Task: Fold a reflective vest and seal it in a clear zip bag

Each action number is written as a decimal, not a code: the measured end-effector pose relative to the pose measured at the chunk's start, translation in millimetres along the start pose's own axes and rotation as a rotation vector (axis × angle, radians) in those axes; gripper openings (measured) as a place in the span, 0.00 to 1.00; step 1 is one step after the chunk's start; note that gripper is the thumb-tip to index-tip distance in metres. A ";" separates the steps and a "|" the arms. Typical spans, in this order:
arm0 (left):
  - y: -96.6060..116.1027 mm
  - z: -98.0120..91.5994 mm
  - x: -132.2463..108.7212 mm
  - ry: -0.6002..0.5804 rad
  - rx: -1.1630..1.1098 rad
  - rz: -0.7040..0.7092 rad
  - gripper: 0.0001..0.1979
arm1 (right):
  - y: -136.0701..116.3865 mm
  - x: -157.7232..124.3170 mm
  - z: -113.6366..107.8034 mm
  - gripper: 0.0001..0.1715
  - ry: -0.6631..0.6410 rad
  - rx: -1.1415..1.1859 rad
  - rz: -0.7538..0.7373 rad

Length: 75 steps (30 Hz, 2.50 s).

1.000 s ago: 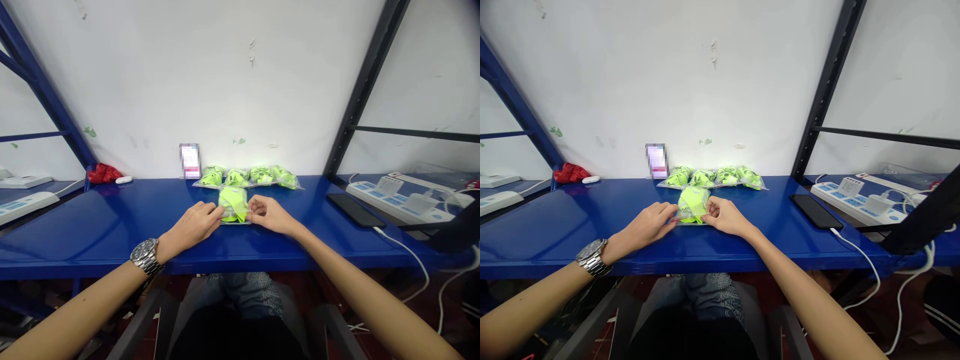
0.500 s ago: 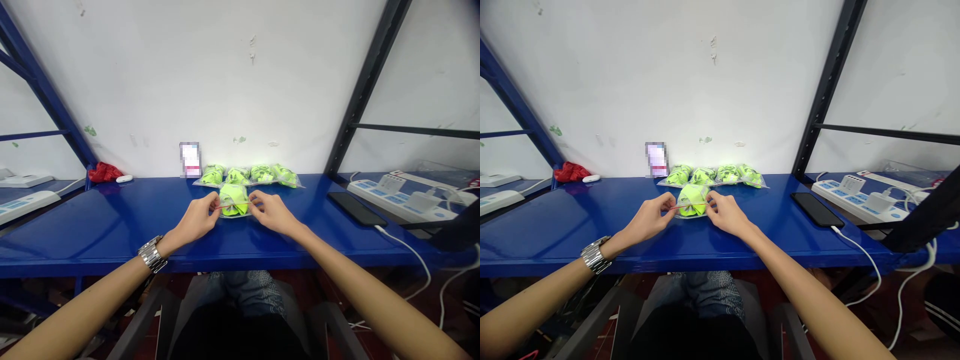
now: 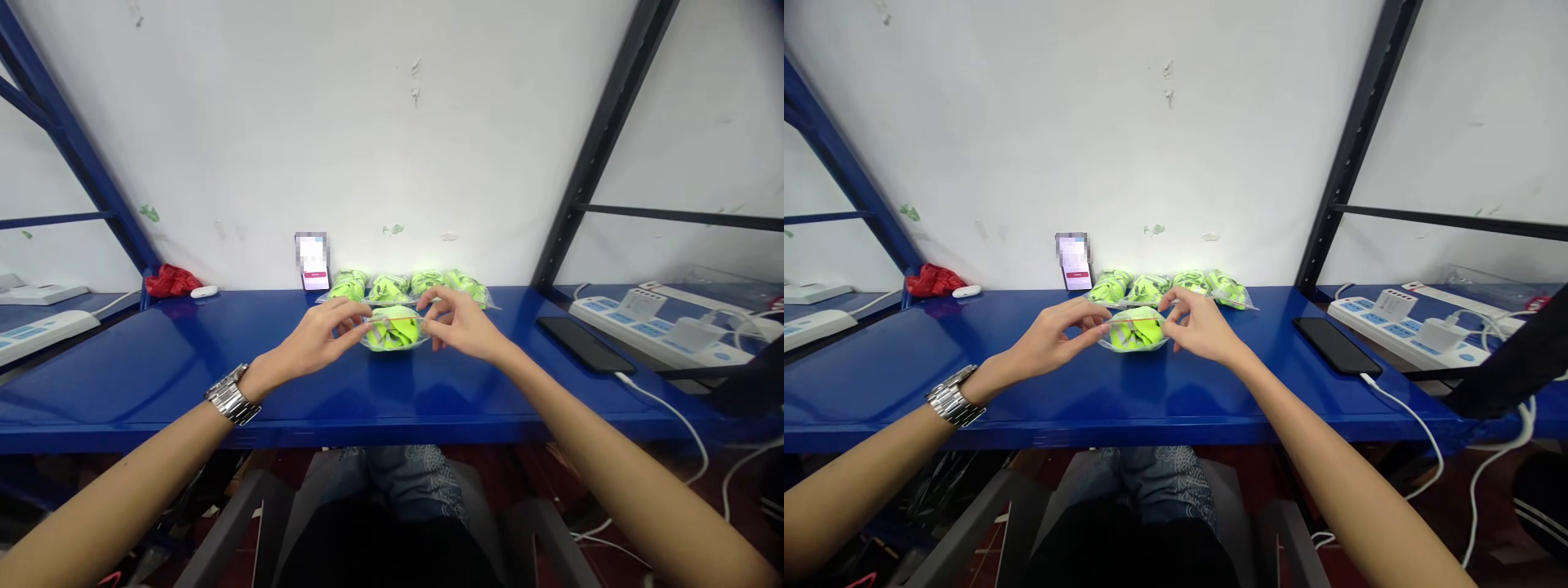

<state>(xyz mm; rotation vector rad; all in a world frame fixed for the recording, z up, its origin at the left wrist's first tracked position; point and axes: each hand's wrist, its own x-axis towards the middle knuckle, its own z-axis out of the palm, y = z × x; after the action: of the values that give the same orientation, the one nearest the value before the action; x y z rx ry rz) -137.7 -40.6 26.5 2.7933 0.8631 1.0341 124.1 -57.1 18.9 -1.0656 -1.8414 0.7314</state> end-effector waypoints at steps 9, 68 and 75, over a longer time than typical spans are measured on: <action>7.1 -17.4 36.5 0.078 -0.067 -0.115 0.13 | -34.8 26.2 -11.7 0.08 0.121 0.215 -0.004; 0.9 -0.5 53.2 0.177 0.133 0.095 0.11 | -38.9 37.9 -9.8 0.18 0.050 -0.677 -0.369; 2.8 -4.6 43.1 0.065 -0.223 -0.162 0.16 | -39.2 37.1 -13.0 0.06 -0.013 -0.654 -0.400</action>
<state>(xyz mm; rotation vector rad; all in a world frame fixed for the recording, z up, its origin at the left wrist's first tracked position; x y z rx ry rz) -112.4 -21.5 56.2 2.4758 0.9020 1.1242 111.1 -41.6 70.6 -1.0219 -2.2766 -0.1189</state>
